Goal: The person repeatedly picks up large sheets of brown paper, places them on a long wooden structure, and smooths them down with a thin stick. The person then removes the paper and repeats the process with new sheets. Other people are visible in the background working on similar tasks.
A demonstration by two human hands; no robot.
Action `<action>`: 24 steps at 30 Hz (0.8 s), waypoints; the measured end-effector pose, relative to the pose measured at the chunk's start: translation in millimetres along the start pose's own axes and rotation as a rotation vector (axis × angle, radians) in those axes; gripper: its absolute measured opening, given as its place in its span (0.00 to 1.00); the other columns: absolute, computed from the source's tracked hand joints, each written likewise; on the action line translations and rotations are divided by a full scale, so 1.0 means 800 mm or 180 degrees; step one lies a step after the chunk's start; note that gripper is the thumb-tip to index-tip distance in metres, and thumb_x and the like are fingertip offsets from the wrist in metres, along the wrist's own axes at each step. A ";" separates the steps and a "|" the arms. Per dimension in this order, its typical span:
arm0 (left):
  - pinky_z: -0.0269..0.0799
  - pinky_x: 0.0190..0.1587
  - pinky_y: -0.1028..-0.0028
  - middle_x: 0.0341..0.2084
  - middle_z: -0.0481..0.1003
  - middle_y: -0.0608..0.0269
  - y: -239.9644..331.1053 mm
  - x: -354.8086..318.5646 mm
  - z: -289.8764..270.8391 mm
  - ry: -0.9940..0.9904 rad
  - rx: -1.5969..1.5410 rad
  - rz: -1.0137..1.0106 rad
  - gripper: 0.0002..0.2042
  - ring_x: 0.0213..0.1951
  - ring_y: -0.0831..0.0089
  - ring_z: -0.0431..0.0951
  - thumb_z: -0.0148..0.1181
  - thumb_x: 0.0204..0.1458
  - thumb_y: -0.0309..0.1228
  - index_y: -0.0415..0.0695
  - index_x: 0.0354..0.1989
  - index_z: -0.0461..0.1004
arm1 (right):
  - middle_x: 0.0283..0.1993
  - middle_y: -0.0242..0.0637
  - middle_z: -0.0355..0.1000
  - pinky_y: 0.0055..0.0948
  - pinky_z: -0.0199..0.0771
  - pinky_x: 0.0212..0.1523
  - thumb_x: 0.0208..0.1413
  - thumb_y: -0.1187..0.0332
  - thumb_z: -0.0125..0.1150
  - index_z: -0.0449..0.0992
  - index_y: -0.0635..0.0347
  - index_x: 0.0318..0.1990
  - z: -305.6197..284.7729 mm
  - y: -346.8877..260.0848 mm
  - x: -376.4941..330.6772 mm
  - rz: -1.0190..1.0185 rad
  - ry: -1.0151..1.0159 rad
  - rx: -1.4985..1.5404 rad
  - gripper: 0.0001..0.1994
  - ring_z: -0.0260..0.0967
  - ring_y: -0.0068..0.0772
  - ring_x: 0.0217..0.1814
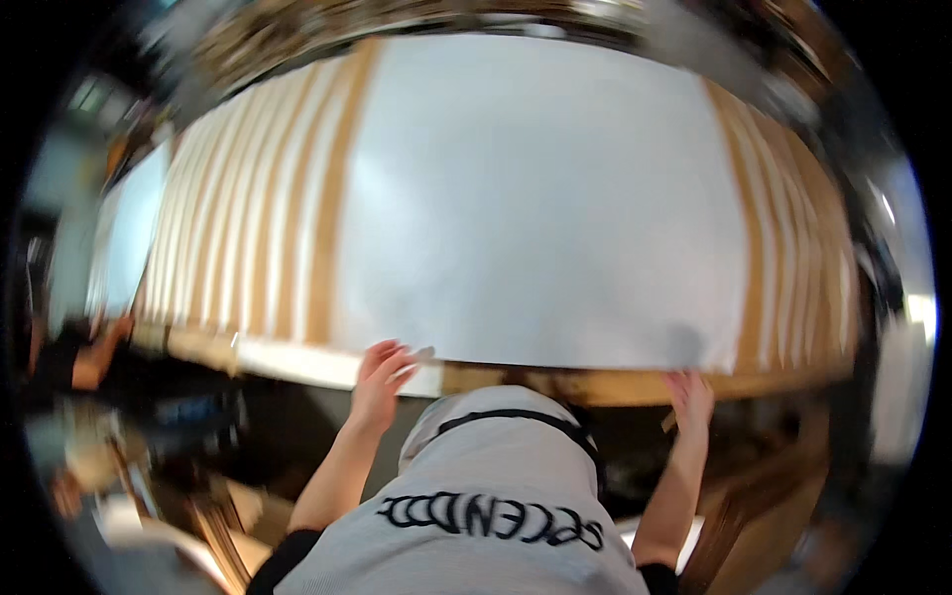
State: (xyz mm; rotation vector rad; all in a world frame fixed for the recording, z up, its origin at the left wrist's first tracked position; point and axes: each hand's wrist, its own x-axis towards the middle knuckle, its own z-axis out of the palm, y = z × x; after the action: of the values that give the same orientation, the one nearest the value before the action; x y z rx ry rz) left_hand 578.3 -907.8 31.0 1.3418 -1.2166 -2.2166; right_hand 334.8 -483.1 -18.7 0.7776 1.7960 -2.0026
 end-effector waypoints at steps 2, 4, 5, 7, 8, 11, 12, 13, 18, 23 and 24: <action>0.66 0.48 0.67 0.42 0.63 0.48 -0.011 0.018 -0.035 0.0176 -0.0764 -0.0868 0.17 0.43 0.61 0.68 0.48 0.49 0.28 0.32 0.45 0.57 | 0.37 0.47 0.69 0.15 0.63 0.17 0.52 0.62 0.52 0.66 0.70 0.38 -0.014 0.007 0.001 0.0237 0.0132 -0.0246 0.16 0.71 0.39 0.38; 0.62 0.51 0.63 0.47 0.57 0.42 -0.003 0.020 -0.036 0.0496 -0.1162 -0.1066 0.23 0.49 0.55 0.62 0.50 0.47 0.31 0.30 0.49 0.52 | 0.38 0.49 0.69 0.15 0.57 0.09 0.54 0.63 0.49 0.65 0.70 0.39 -0.021 -0.005 0.008 0.0491 0.0009 -0.0642 0.15 0.71 0.37 0.37; 0.60 0.53 0.61 0.48 0.55 0.40 0.002 0.024 -0.040 0.0554 -0.1253 -0.1146 0.26 0.51 0.53 0.60 0.51 0.47 0.31 0.30 0.50 0.50 | 0.38 0.49 0.69 0.15 0.55 0.08 0.55 0.63 0.46 0.64 0.70 0.40 -0.021 -0.001 0.007 0.0530 0.0017 -0.0661 0.15 0.72 0.37 0.36; 0.57 0.55 0.60 0.49 0.54 0.40 0.013 0.038 -0.039 0.0623 -0.1434 -0.1198 0.28 0.52 0.52 0.58 0.51 0.46 0.32 0.29 0.51 0.47 | 0.38 0.50 0.70 0.15 0.51 0.05 0.57 0.63 0.42 0.63 0.69 0.42 -0.020 -0.008 0.017 0.0580 0.0095 -0.0665 0.16 0.72 0.37 0.36; 0.55 0.55 0.59 0.49 0.54 0.40 0.017 0.042 -0.040 0.0636 -0.1504 -0.1232 0.29 0.52 0.51 0.58 0.51 0.46 0.32 0.29 0.52 0.45 | 0.38 0.50 0.69 0.15 0.51 0.05 0.57 0.63 0.40 0.63 0.69 0.43 -0.019 -0.012 0.021 0.0684 0.0064 -0.0646 0.16 0.72 0.37 0.36; 0.52 0.56 0.58 0.49 0.54 0.41 0.007 0.056 -0.049 0.0590 -0.1677 -0.1327 0.30 0.53 0.51 0.57 0.50 0.46 0.32 0.29 0.52 0.44 | 0.45 0.47 0.66 0.17 0.67 0.11 0.58 0.65 0.35 0.59 0.68 0.49 -0.039 -0.013 0.046 0.1031 -0.0311 -0.0547 0.17 0.68 0.45 0.44; 0.53 0.56 0.59 0.49 0.55 0.42 0.006 0.058 -0.047 0.0493 -0.1742 -0.1241 0.29 0.52 0.52 0.58 0.50 0.46 0.32 0.30 0.52 0.44 | 0.39 0.45 0.67 0.17 0.61 0.09 0.58 0.64 0.37 0.61 0.66 0.46 -0.035 -0.015 0.042 0.0966 -0.0193 -0.0559 0.15 0.67 0.40 0.34; 0.54 0.55 0.59 0.48 0.55 0.43 0.005 0.054 -0.048 0.0396 -0.1801 -0.1156 0.29 0.51 0.53 0.59 0.50 0.46 0.32 0.30 0.52 0.45 | 0.33 0.44 0.69 0.18 0.56 0.07 0.57 0.62 0.38 0.63 0.63 0.43 -0.028 -0.012 0.028 0.0904 -0.0073 -0.0564 0.14 0.65 0.35 0.25; 0.59 0.51 0.61 0.44 0.60 0.49 -0.008 0.046 -0.050 0.0387 -0.1797 -0.0943 0.22 0.46 0.58 0.63 0.48 0.47 0.32 0.33 0.49 0.51 | 0.17 0.35 0.63 0.28 0.53 0.05 0.48 0.61 0.49 0.69 0.57 0.35 -0.081 -0.083 0.034 0.0473 0.0766 -0.2521 0.11 0.55 0.31 0.09; 0.58 0.52 0.60 0.45 0.60 0.48 0.000 0.051 -0.036 0.0542 -0.1652 -0.1329 0.20 0.47 0.58 0.63 0.47 0.48 0.31 0.34 0.47 0.54 | 0.37 0.34 0.62 0.28 0.59 0.43 0.58 0.59 0.38 0.63 0.63 0.47 -0.077 -0.344 0.065 -0.2055 0.0261 -0.2013 0.18 0.58 0.28 0.41; 0.59 0.51 0.61 0.44 0.60 0.48 -0.002 0.053 -0.037 0.0468 -0.1672 -0.1274 0.19 0.46 0.58 0.63 0.48 0.47 0.31 0.34 0.46 0.54 | 0.32 0.31 0.60 0.25 0.58 0.39 0.58 0.56 0.39 0.65 0.62 0.44 -0.063 -0.410 0.072 -0.2548 0.0306 -0.2935 0.18 0.57 0.27 0.36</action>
State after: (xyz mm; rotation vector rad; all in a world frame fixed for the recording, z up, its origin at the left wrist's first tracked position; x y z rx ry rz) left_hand 580.4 -947.7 -1.3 1.5683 -0.2852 -2.3981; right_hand 105.9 -380.1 205.6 -0.1775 2.9989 -1.1401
